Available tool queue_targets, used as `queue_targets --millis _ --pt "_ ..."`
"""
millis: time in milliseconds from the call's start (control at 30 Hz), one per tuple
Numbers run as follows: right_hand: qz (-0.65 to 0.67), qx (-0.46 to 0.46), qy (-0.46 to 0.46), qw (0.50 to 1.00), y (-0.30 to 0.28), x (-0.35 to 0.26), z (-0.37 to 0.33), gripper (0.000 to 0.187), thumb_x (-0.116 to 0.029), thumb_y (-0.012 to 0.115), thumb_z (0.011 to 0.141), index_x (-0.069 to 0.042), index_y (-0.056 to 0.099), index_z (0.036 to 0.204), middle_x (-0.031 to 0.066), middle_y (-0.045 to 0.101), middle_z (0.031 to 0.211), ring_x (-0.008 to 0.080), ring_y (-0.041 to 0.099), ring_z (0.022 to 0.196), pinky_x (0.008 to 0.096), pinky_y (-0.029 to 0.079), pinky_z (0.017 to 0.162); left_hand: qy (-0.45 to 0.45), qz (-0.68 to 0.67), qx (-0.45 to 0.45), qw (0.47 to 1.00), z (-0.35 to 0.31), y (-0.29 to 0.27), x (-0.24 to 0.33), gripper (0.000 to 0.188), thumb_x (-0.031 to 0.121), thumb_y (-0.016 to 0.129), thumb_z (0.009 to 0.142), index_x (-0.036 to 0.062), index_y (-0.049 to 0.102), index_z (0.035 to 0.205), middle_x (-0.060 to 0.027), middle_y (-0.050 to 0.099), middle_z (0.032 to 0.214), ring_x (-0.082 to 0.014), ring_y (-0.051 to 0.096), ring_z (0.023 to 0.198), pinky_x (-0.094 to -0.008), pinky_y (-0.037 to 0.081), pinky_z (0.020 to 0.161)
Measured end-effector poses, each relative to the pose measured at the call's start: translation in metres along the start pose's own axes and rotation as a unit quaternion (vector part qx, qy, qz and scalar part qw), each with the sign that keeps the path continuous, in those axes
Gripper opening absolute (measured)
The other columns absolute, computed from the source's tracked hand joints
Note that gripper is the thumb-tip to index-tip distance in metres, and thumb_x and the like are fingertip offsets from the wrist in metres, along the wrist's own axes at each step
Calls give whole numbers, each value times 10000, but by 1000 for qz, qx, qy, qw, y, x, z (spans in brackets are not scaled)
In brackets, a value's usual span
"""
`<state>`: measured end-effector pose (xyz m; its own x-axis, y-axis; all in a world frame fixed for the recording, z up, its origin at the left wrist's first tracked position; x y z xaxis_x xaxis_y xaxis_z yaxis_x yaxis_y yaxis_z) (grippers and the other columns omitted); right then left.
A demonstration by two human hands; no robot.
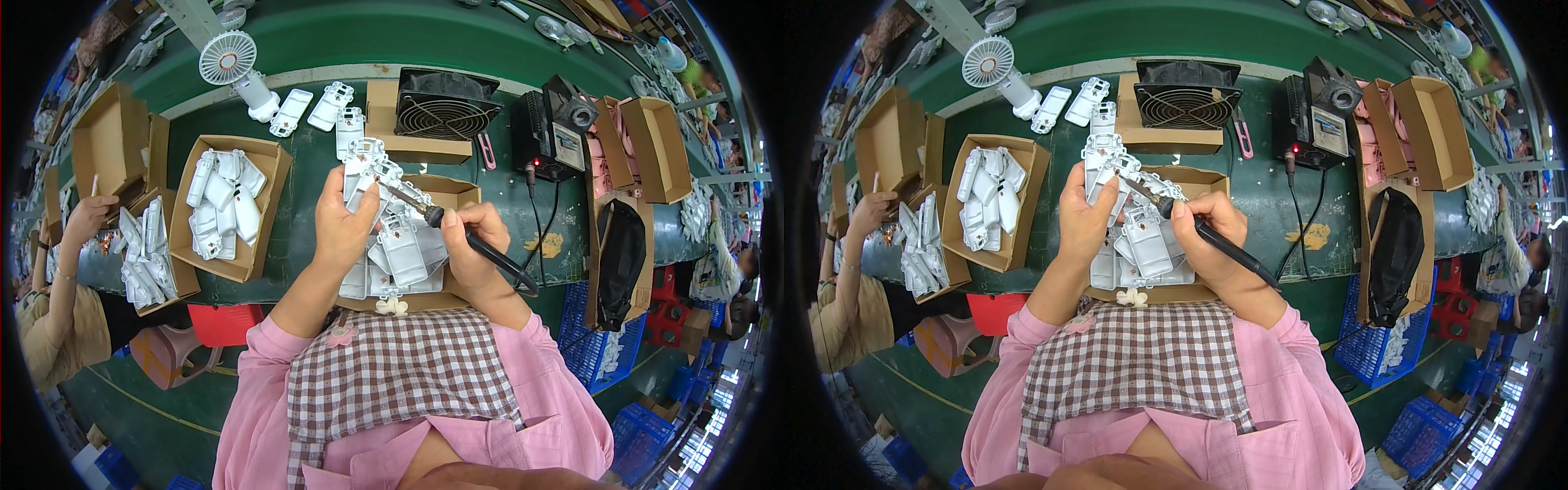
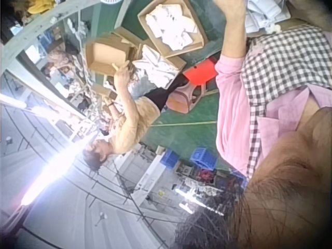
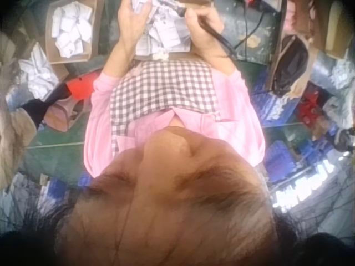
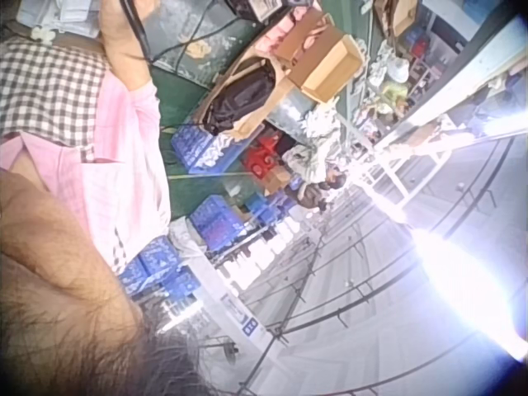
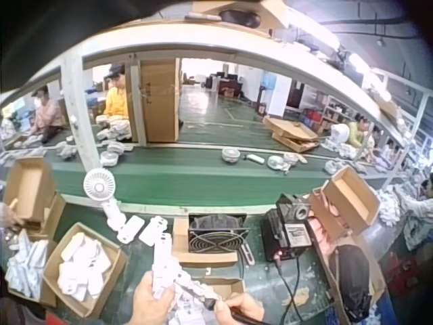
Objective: The person solders components onto white plastic fan housings, places them into a cardboard box, and then fits a fan blade assembly onto a housing.
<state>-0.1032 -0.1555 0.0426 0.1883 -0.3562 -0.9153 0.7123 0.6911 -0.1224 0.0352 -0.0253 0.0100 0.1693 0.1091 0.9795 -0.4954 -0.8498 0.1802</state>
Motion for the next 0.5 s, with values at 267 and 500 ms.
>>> queue_targets --millis 267,500 --pt "1 -2 0 1000 1 1 0 154 -61 684 833 -23 546 776 31 589 646 50 477 541 214 386 487 -1 -6 2 1000 0 0 -1 246 43 581 870 -14 517 1101 -45 618 878 -55 558 626 -212 492 480" --pt "6 12 7 1000 -1 4 -2 153 -59 679 838 -22 544 777 28 587 655 49 478 558 215 391 503 -5 2 4 1000 1 -1 -1 255 42 583 868 -15 517 1107 -50 622 884 -57 562 633 -216 491 476"
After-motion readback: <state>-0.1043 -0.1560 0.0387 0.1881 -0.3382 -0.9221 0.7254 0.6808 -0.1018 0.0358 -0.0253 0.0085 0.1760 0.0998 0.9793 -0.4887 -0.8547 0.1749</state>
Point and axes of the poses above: each hand's wrist, its own z-axis towards the middle knuckle, its own y-axis out of the palm, x = y × z, the point moved 5 cm from there along z, towards the middle knuckle
